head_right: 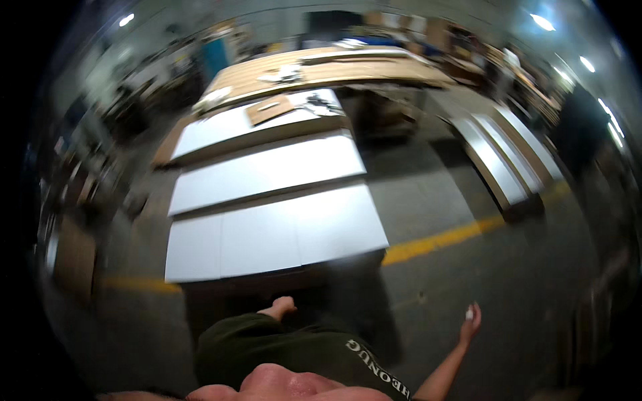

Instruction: The person constructs wood cabinet doors by aligning white panels and wooden inserts onto a base frame and securing them using a pneumatic nail gun.

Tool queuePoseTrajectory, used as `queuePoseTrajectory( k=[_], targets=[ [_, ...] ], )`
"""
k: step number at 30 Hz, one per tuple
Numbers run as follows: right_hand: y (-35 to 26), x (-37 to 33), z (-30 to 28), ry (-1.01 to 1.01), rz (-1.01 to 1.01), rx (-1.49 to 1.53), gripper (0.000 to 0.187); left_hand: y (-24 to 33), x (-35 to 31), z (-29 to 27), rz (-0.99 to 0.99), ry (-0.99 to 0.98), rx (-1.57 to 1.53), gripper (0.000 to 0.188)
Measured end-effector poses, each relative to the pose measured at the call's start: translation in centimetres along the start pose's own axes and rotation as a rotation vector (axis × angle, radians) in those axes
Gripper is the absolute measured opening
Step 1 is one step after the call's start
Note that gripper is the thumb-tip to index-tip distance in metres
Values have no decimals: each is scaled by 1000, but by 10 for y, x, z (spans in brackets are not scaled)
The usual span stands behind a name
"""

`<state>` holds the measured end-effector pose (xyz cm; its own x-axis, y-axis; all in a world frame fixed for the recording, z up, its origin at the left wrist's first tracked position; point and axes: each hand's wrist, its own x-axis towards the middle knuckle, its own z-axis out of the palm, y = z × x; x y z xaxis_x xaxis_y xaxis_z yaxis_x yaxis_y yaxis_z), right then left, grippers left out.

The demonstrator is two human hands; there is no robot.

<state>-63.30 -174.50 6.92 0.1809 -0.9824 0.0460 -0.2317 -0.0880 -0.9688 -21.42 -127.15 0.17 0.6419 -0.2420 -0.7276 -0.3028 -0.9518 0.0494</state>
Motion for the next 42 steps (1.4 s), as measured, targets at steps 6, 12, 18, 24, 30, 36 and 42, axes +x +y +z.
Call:
queuePoseTrajectory(
  k=[6, 12, 18, 24, 30, 36, 42],
  targets=[
    [104, 95, -14, -468, 212, -666, 30, 222, 68, -38, 169, 95, -527, 45],
    [109, 244, 49, -796, 506, -788, 31, 420, 153, -154, 387, 457, -738, 45],
    [104, 505, 117, -895, 366, -957, 31, 519, 270, -208, 119, 643, -934, 36],
    [-30, 810, 262, -722, -176, -1090, 32, 541, 233, -298, 118, 901, -946, 40],
    [-170, 822, 574, -964, -511, -378, 33, 454, 332, -405, -339, 1120, -872, 50],
    [-166, 714, 625, -1824, -87, -800, 47, 462, 443, -427, -587, 817, -692, 90],
    [-145, 739, 653, -1869, -53, -1064, 56, 469, 445, -422, -699, 534, -693, 104]
  ],
)
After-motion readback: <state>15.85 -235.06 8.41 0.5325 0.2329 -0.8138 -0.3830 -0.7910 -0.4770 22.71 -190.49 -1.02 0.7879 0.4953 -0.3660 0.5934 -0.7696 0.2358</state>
